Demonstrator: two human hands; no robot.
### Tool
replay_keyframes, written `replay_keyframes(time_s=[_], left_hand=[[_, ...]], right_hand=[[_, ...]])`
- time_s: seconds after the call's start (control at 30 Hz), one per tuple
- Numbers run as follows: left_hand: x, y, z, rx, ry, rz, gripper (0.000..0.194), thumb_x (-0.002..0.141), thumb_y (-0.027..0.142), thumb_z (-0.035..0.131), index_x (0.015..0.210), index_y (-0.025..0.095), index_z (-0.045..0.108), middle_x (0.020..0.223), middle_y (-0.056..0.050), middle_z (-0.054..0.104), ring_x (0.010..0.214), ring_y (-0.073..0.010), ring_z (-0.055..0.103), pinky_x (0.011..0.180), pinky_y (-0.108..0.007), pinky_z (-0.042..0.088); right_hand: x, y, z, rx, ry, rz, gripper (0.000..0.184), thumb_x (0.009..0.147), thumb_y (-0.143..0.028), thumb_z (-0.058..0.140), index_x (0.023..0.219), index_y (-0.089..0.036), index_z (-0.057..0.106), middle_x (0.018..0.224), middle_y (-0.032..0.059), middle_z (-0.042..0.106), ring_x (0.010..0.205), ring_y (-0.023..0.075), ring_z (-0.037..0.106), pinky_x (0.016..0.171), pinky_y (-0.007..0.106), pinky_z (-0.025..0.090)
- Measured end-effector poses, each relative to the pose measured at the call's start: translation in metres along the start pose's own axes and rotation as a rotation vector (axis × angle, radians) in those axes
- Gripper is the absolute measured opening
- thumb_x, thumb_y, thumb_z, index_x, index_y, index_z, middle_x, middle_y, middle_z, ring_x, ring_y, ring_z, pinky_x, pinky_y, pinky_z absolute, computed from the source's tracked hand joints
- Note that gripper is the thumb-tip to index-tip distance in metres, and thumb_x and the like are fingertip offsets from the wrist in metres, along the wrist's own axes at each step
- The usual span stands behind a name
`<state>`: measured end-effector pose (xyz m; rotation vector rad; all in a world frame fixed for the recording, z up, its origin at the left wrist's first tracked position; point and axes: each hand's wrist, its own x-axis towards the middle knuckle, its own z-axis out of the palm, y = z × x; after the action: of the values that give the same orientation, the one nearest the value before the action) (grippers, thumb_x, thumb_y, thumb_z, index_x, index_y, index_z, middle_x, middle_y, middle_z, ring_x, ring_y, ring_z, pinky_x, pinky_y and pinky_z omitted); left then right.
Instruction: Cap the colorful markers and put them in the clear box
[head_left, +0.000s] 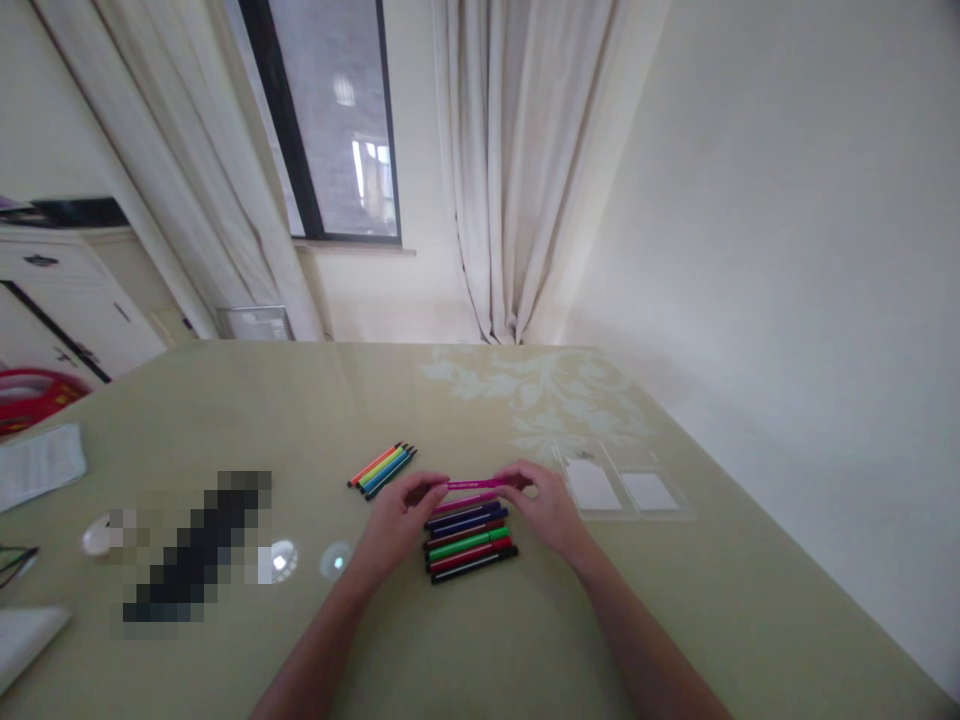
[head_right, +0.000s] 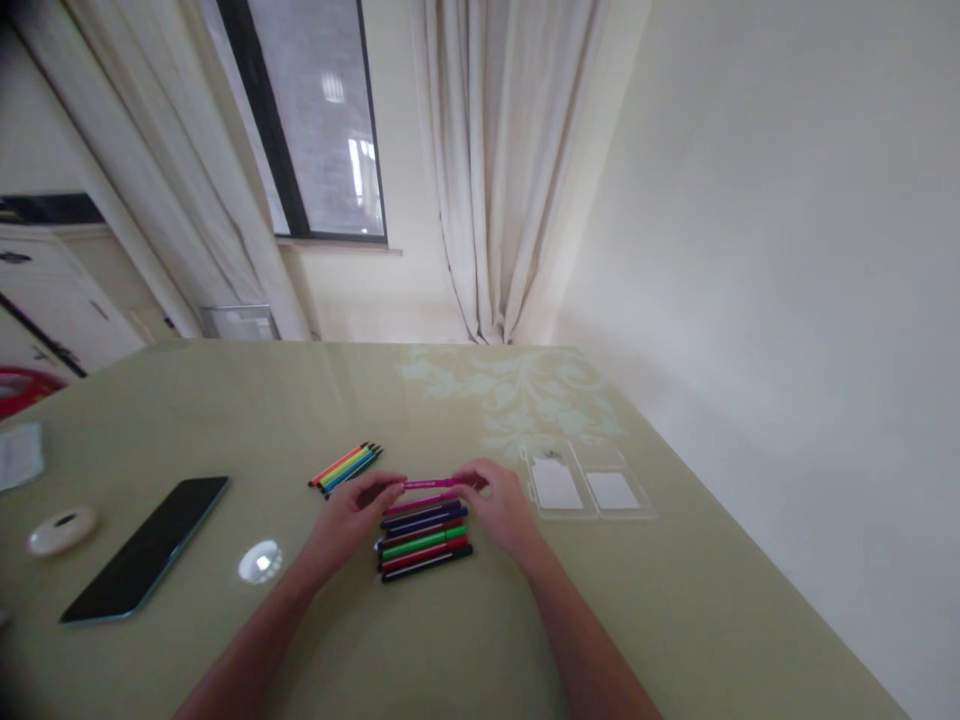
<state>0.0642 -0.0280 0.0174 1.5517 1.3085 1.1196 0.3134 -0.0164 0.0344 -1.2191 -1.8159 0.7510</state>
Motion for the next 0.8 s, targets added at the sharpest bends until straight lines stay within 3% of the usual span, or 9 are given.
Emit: replay_keyframes(time_s=[0.13,0.37,0.5,0.57,0.67,0.8], left_hand=[[-0.001,-0.005,0.001,0.236,-0.032,0.13,0.024,0.09,0.042,0.066,0.095,0.024,0.081,0.094,-0.006,0.078,0.088,-0.0248,0.07,0.08,-0.035,0.053],[-0.002,-0.006,0.0,0.419,-0.107,0.195,0.025,0.095,0.042,0.063,0.092,0.025,0.081,0.098,-0.008,0.074,0.097,-0.0265,0.066,0.09,-0.038,0.048],[-0.002,-0.009,-0.001,0.419,-0.149,0.195,0.025,0.093,0.044,0.065,0.1,0.026,0.082,0.104,-0.008,0.075,0.101,-0.0268,0.067,0.093,-0.038,0.048],[0.001,-0.015,-0.004,0.404,-0.1,0.183,0.026,0.093,0.042,0.064,0.101,0.025,0.081,0.106,-0.008,0.075,0.102,-0.0273,0.067,0.094,-0.039,0.049],[0.006,-0.025,-0.017,0.459,0.086,0.134,0.028,0.095,0.038,0.057,0.098,0.022,0.08,0.104,-0.01,0.075,0.099,-0.0279,0.068,0.093,-0.041,0.051],[0.008,-0.035,-0.045,0.748,0.35,0.018,0.036,0.099,0.035,0.047,0.111,0.018,0.076,0.112,-0.013,0.073,0.104,-0.0307,0.065,0.095,-0.043,0.049]], right_hand=[[0.0,0.005,0.003,-0.073,-0.076,-0.022,0.014,0.093,-0.033,0.069,0.092,-0.023,0.078,0.088,0.004,0.078,0.084,0.0206,0.072,0.079,0.033,0.056],[0.004,0.03,-0.008,-0.205,0.203,0.028,0.02,0.095,-0.029,0.058,0.099,-0.021,0.075,0.099,0.0083,0.077,0.092,0.0239,0.071,0.083,0.037,0.055],[0.005,0.037,-0.012,-0.339,0.201,0.053,0.012,0.091,-0.024,0.063,0.089,-0.021,0.074,0.094,0.0076,0.074,0.089,0.0246,0.069,0.084,0.038,0.053],[0.004,0.037,-0.009,-0.391,0.16,0.042,0.009,0.089,-0.023,0.066,0.086,-0.022,0.074,0.094,0.0075,0.072,0.091,0.025,0.068,0.087,0.039,0.053],[0.003,0.034,-0.004,-0.473,0.11,0.032,0.007,0.09,-0.022,0.069,0.084,-0.022,0.074,0.096,0.008,0.07,0.095,0.0262,0.066,0.089,0.039,0.052],[0.003,0.03,-0.001,-0.541,0.086,0.044,0.009,0.089,-0.017,0.069,0.083,-0.022,0.073,0.1,0.0083,0.069,0.099,0.0263,0.065,0.092,0.038,0.05]])
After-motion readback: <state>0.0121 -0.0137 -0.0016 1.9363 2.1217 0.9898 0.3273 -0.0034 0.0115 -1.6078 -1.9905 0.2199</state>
